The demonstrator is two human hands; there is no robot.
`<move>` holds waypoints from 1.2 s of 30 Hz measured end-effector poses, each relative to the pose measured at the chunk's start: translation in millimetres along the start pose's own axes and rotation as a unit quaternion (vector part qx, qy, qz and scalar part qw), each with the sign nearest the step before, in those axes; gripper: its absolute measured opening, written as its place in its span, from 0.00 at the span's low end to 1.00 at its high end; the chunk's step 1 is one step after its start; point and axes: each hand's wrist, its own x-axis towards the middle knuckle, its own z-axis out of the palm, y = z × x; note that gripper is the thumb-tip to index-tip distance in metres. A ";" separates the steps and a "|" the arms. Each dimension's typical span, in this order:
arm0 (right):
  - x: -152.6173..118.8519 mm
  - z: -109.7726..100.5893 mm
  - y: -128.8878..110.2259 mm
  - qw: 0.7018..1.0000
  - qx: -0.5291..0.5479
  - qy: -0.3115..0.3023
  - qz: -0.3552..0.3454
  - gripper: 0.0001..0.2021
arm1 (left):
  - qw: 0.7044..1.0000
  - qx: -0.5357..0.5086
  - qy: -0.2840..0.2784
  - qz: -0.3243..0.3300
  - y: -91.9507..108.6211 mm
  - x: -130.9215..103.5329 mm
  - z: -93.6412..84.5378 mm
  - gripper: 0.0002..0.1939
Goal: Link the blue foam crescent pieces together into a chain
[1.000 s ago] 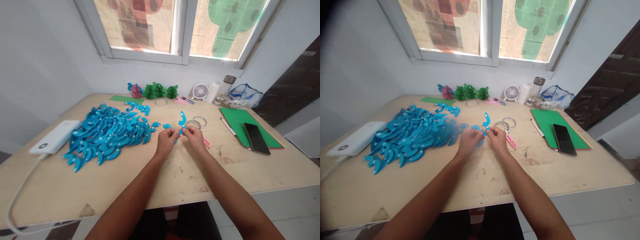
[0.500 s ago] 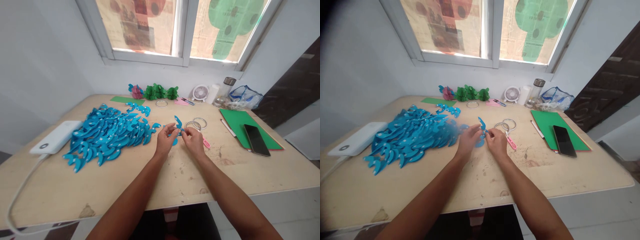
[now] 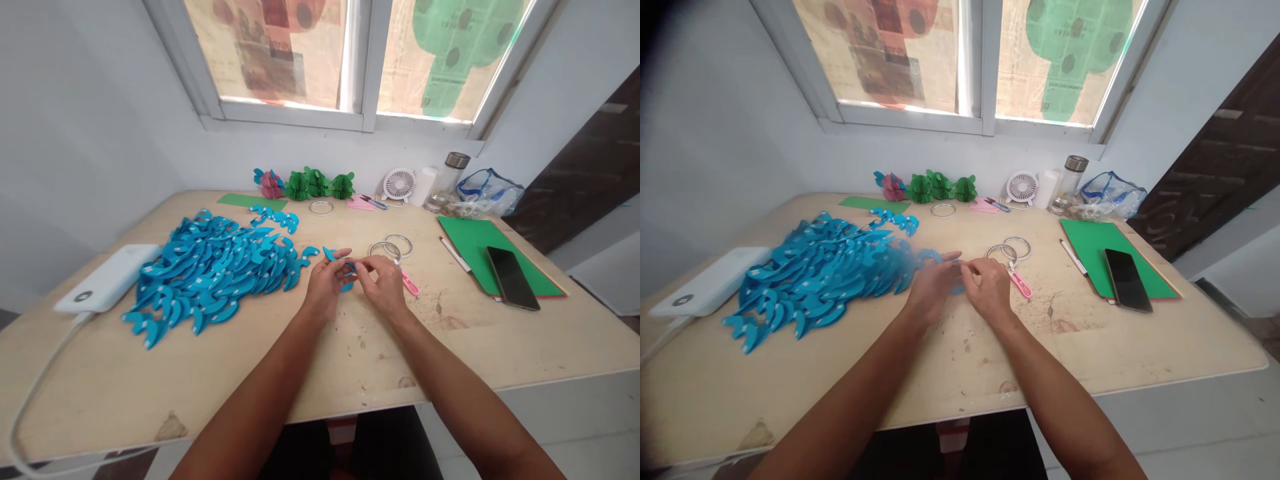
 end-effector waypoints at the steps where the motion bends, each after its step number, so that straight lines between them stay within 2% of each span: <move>1: 1.5 -0.9 0.9 0.999 0.042 0.011 0.026 0.10 | 1.000 -0.019 -0.014 -0.018 1.7 -0.7 -0.5 0.16; 4: 6.1 -1.4 4.7 0.973 0.197 0.032 0.120 0.11 | 0.994 -0.075 -0.043 -0.073 6.9 -3.2 -0.7 0.15; 9: 10.1 -0.4 7.1 0.865 0.418 0.044 0.273 0.15 | 0.981 -0.135 -0.086 -0.106 12.0 -6.1 0.7 0.14; 14: 12.2 -5.8 5.7 0.731 0.598 0.001 0.327 0.15 | 0.974 -0.160 -0.119 -0.104 13.5 -7.9 0.6 0.15; 17: 13.5 -9.2 7.1 0.679 0.659 -0.022 0.324 0.16 | 0.973 -0.163 -0.120 -0.107 13.8 -8.9 0.6 0.12; 19: 13.8 -10.5 7.8 0.666 0.677 -0.036 0.310 0.17 | 0.973 -0.165 -0.117 -0.110 13.6 -9.2 0.6 0.10; 24: 12.6 -11.0 6.2 0.659 0.690 -0.075 0.289 0.19 | 0.972 -0.180 -0.098 -0.118 11.2 -8.1 0.0 0.05; 29: 11.0 -9.5 6.4 0.661 0.688 -0.104 0.281 0.20 | 0.976 -0.158 -0.102 -0.110 9.6 -7.3 -0.5 0.05; 36: 9.9 -8.2 7.4 0.666 0.682 -0.114 0.280 0.20 | 0.976 -0.155 -0.117 -0.098 10.5 -7.9 0.5 0.06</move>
